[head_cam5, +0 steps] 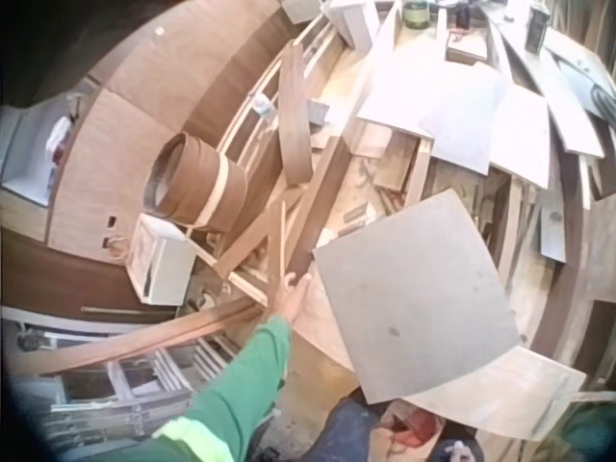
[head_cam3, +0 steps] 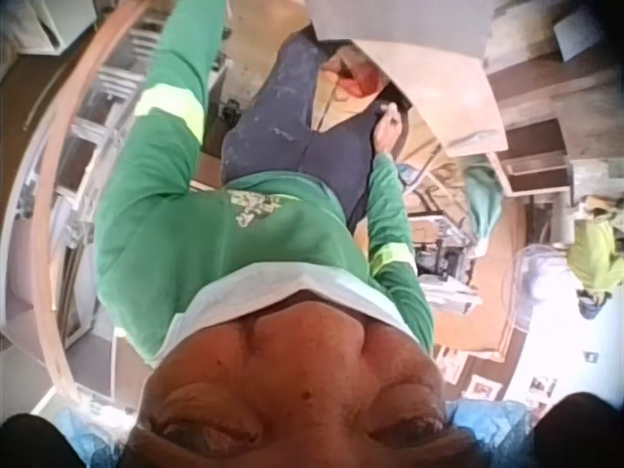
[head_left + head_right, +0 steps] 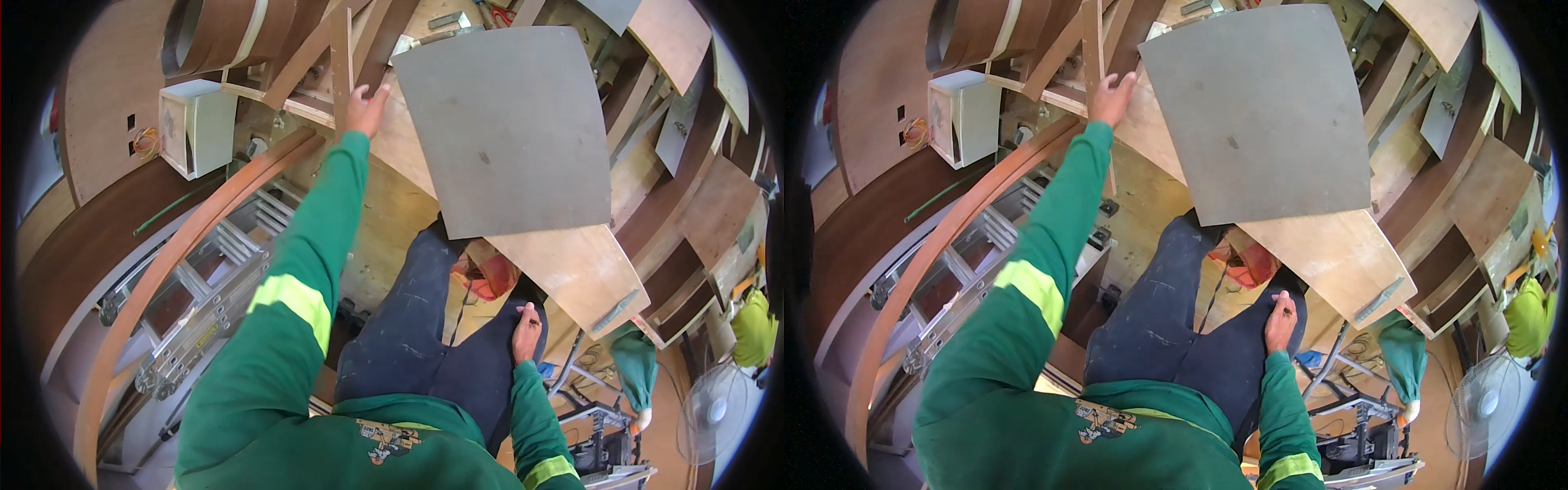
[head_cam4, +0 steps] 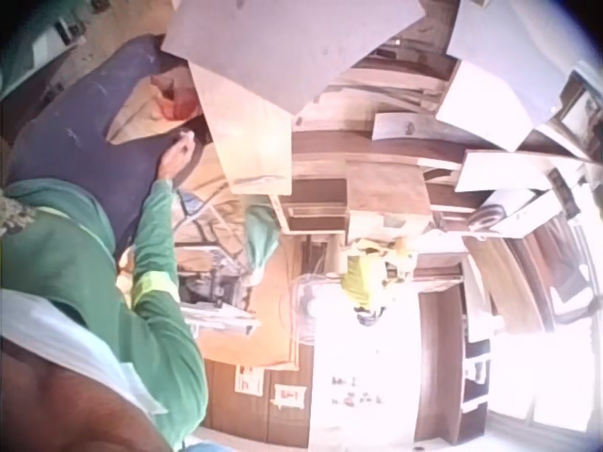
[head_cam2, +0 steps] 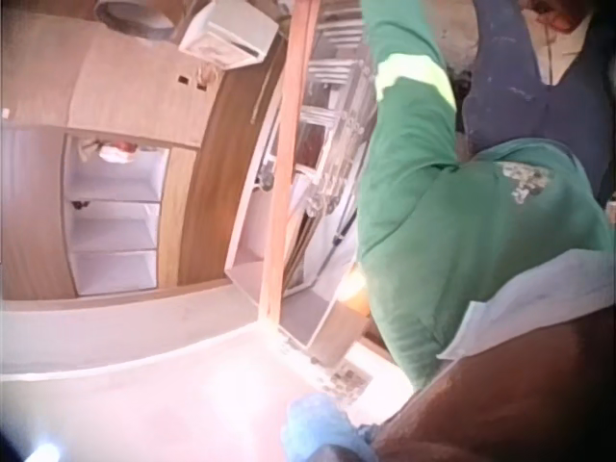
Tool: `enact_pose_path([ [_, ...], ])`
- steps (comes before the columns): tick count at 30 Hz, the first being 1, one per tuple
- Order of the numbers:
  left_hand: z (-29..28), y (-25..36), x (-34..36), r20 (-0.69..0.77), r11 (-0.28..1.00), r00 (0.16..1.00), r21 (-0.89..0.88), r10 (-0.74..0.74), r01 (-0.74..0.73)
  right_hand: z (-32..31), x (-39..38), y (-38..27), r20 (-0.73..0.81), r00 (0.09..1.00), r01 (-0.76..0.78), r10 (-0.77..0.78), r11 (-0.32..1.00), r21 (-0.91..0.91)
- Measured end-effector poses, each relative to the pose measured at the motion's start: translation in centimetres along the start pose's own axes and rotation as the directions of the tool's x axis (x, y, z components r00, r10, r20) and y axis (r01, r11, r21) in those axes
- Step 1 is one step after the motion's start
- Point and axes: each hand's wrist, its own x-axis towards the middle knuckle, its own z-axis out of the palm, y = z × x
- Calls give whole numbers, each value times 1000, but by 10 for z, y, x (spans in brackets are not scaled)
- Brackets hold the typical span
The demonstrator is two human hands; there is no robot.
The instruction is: The person measures a large tile using a tape measure and marks it with a pencil, then picks up and handles another thin tile piece to align and mark measurements on it.
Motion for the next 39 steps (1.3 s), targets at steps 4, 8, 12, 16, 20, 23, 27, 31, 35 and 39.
enact_pose_path([
  [4, 52, -7, 49, 348, 985, 921, 63, -173, 161, 6, 2, -6, -48, 998, -41, 38, 996, -80],
  [8, 49, -67, 137, 404, 807, 834, -299, -376, 509, 45, 2, -21, 51, 999, -19, 18, 1000, 10],
  [12, 122, -62, 113, 507, 626, 776, -478, -376, 616, 27, 6, -5, 8, 997, -72, 73, 995, -64],
  [16, 78, -62, 134, 422, 762, 866, -457, -269, 460, 51, 5, -24, 61, 995, -80, 82, 996, -34],
  [20, 47, -34, 56, 247, 967, 969, -244, -4, 67, 46, 1, -16, 39, 995, -88, 90, 994, -71],
  [23, -5, -11, 18, -219, 973, 948, 58, 229, -222, 56, -5, -22, 85, 993, -81, 84, 996, -38],
  [27, -28, -61, 33, -351, 821, 874, 564, 337, -90, 84, -1, -48, 215, 976, -35, 30, 999, 22],
  [31, -51, -59, 66, -33, 927, 996, 369, 77, -60, 92, 11, -84, 287, 954, -105, 88, 993, 44],
  [35, -64, -34, 38, -150, 958, 974, 257, 173, -130, 93, 16, -99, 255, 966, -5, -30, 991, 137],
  [39, -95, 30, -44, -84, 979, 995, 198, 62, -44, 88, 5, -132, 250, 889, 362, -383, 924, 125],
])
